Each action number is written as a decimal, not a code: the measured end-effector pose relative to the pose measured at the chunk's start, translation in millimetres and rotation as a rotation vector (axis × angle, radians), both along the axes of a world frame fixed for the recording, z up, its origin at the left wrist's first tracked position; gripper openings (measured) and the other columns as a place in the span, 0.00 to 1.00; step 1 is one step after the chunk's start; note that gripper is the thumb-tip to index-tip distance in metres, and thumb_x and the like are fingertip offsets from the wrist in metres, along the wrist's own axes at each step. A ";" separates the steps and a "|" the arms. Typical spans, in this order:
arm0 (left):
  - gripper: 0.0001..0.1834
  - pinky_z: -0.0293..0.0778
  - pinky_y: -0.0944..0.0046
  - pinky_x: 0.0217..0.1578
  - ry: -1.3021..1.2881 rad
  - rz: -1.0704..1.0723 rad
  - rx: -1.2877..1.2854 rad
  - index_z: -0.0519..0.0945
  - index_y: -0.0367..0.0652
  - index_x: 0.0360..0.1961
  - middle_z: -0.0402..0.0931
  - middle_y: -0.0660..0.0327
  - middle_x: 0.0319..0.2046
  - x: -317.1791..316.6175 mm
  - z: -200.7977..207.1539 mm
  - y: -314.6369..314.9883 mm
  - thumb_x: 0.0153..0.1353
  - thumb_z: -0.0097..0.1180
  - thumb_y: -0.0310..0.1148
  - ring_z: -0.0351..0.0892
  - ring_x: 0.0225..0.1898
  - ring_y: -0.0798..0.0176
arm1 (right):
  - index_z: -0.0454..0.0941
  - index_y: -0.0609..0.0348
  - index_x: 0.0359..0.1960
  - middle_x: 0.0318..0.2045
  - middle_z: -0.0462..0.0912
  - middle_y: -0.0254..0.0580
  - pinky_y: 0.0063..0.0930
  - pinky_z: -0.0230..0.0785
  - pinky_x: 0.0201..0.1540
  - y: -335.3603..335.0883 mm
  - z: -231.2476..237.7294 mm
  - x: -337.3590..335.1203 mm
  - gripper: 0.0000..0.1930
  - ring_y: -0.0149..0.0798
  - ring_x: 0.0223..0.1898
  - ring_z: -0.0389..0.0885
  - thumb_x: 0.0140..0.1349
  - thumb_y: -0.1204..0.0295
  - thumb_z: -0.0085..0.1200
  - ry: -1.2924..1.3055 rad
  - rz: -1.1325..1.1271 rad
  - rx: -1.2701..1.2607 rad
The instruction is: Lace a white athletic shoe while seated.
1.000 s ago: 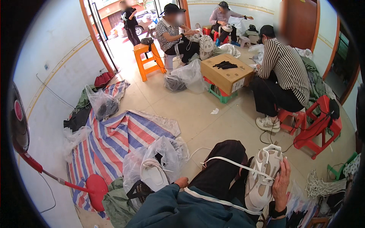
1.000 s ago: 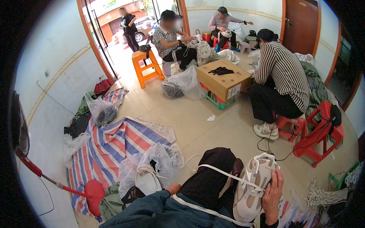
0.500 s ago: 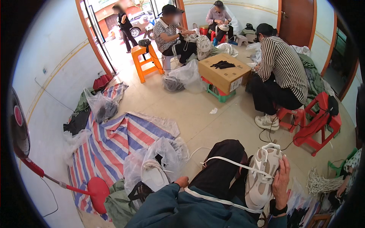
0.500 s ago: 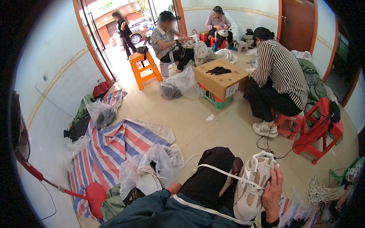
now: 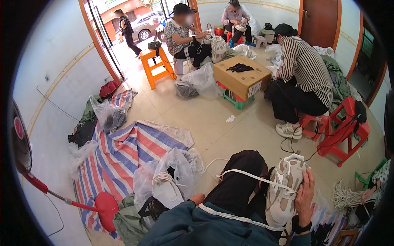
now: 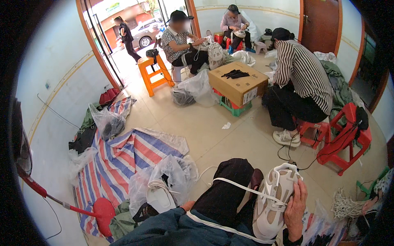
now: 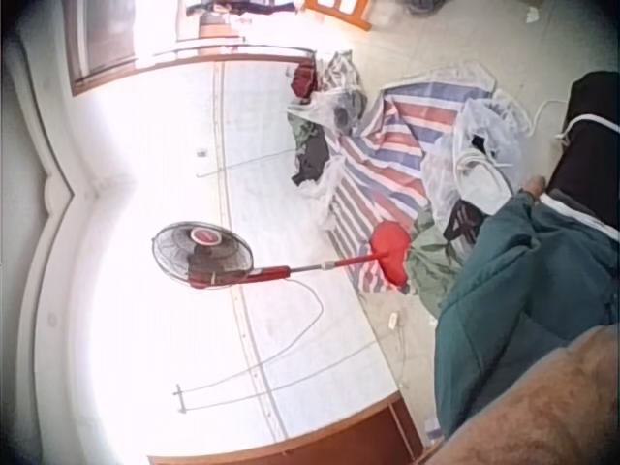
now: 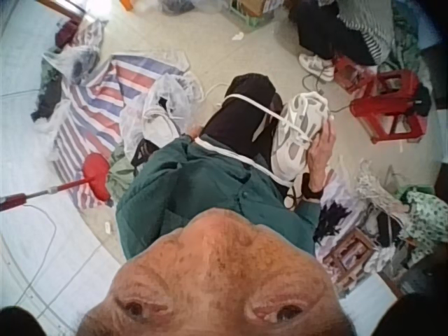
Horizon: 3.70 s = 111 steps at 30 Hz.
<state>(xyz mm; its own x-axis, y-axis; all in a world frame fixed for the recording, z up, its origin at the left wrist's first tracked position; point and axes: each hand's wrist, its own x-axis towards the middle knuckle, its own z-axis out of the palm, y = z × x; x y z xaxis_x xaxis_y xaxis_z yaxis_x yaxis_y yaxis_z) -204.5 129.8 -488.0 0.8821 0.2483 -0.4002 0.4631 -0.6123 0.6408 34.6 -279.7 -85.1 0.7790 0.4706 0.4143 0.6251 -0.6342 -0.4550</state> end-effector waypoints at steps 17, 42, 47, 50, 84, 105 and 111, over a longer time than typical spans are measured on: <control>0.13 0.73 0.46 0.45 0.105 -0.016 -0.067 0.83 0.40 0.36 0.80 0.42 0.39 -8.2 3.9 -0.4 0.58 0.49 0.35 0.79 0.44 0.38 | 0.63 0.62 0.64 0.66 0.61 0.54 0.45 0.50 0.70 -0.7 -2.3 -0.2 0.29 0.57 0.67 0.58 0.58 0.84 0.38 -0.003 -0.008 0.014; 0.12 0.74 0.45 0.41 0.035 0.042 -0.102 0.82 0.37 0.32 0.80 0.39 0.35 -17.5 -24.3 -3.4 0.52 0.54 0.34 0.79 0.42 0.36 | 0.63 0.63 0.63 0.67 0.60 0.54 0.44 0.50 0.70 2.3 1.3 -1.3 0.25 0.56 0.68 0.58 0.62 0.82 0.35 -0.013 -0.003 -0.013; 0.13 0.74 0.46 0.43 0.053 0.019 -0.055 0.82 0.38 0.34 0.80 0.41 0.36 -16.9 -15.7 -3.3 0.53 0.54 0.35 0.79 0.42 0.36 | 0.63 0.64 0.63 0.66 0.60 0.54 0.44 0.50 0.70 1.9 0.5 0.0 0.26 0.57 0.68 0.58 0.61 0.83 0.35 0.000 -0.014 -0.007; 0.13 0.74 0.46 0.43 0.052 0.021 -0.053 0.82 0.38 0.34 0.80 0.41 0.36 -13.8 -11.2 -2.4 0.53 0.54 0.35 0.80 0.42 0.37 | 0.63 0.64 0.63 0.66 0.60 0.55 0.44 0.49 0.70 2.9 1.8 -0.5 0.26 0.56 0.68 0.58 0.61 0.83 0.36 -0.006 -0.012 0.000; 0.13 0.74 0.44 0.42 0.071 0.001 -0.095 0.81 0.37 0.33 0.79 0.40 0.37 -21.9 -14.8 -0.1 0.52 0.56 0.36 0.78 0.44 0.35 | 0.62 0.63 0.64 0.67 0.59 0.54 0.45 0.49 0.70 2.9 3.5 -1.0 0.26 0.57 0.68 0.58 0.62 0.82 0.36 0.004 -0.009 -0.018; 0.19 0.74 0.48 0.43 0.063 0.032 -0.180 0.83 0.35 0.35 0.80 0.38 0.37 -23.4 11.6 -1.9 0.52 0.60 0.42 0.79 0.44 0.36 | 0.63 0.62 0.64 0.66 0.61 0.54 0.45 0.52 0.70 1.4 3.4 -2.5 0.26 0.57 0.67 0.59 0.61 0.82 0.37 -0.008 -0.012 -0.006; 0.18 0.73 0.47 0.44 0.044 0.018 -0.171 0.83 0.36 0.36 0.79 0.38 0.38 -21.6 22.5 -1.5 0.55 0.57 0.41 0.79 0.46 0.36 | 0.63 0.61 0.63 0.65 0.61 0.55 0.45 0.52 0.69 2.7 4.5 -2.7 0.26 0.57 0.67 0.60 0.61 0.82 0.37 -0.026 -0.003 -0.008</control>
